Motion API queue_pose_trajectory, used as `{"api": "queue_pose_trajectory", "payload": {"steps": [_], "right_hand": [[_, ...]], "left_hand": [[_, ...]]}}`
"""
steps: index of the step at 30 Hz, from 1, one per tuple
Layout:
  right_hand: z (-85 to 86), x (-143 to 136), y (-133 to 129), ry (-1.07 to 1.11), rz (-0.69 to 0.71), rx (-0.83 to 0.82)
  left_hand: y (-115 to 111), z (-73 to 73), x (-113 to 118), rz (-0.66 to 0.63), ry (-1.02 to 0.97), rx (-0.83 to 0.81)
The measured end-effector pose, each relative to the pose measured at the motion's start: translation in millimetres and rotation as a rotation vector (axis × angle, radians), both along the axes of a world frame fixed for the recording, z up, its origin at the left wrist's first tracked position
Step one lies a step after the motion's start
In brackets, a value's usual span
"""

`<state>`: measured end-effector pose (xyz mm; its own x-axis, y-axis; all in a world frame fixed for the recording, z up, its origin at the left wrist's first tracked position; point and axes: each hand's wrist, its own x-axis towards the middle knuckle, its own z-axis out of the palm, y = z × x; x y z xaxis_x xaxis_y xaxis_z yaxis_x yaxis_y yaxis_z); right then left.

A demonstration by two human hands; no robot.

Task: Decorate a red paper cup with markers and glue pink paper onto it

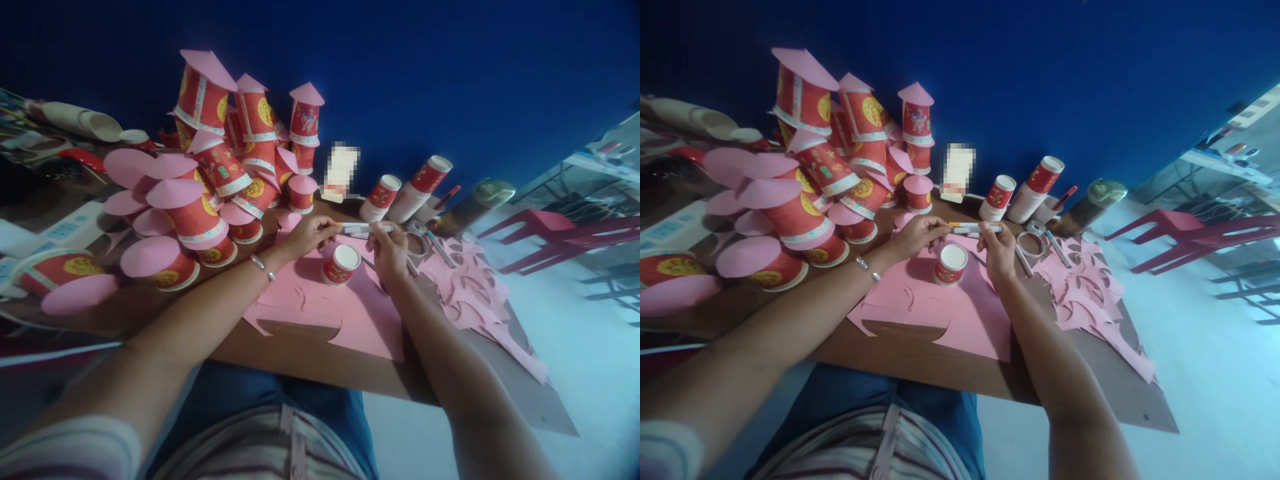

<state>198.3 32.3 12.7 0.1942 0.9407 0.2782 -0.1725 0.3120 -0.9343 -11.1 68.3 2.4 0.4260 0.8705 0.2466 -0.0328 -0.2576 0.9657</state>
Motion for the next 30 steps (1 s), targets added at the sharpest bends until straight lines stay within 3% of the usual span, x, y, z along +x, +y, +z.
{"api": "queue_pose_trajectory", "payload": {"steps": [3, 8, 13, 22, 24, 28, 30], "right_hand": [[-3.0, 1.4, 3.0, 0.027, 0.071, -0.046], [-7.6, 4.7, 5.3, 0.061, 0.189, -0.121], [-10.3, 1.2, 0.2, -0.017, 0.253, -0.145], [-14.5, -11.5, -1.2, 0.024, 0.136, -0.119], [-6.8, 2.1, 3.9, 0.024, 0.056, -0.083], [9.5, 48.8, 21.1, 0.068, -0.276, 0.105], [9.4, 64.7, 26.6, -0.068, -0.258, 0.079]], "left_hand": [[-0.8, -2.9, -1.5, 0.034, 0.065, 0.062], [-4.3, -2.9, -3.8, 0.1, 0.251, 0.421], [-2.1, -5.3, -6.5, 0.042, 0.343, 0.466], [-2.0, -4.9, -4.9, -0.021, 0.281, 0.324], [1.5, -5.0, -11.2, 0.027, 0.304, 0.365], [10.3, -3.9, -21.6, 0.22, 0.343, 0.423], [11.6, -4.6, -19.1, 0.251, 0.348, 0.48]]}}
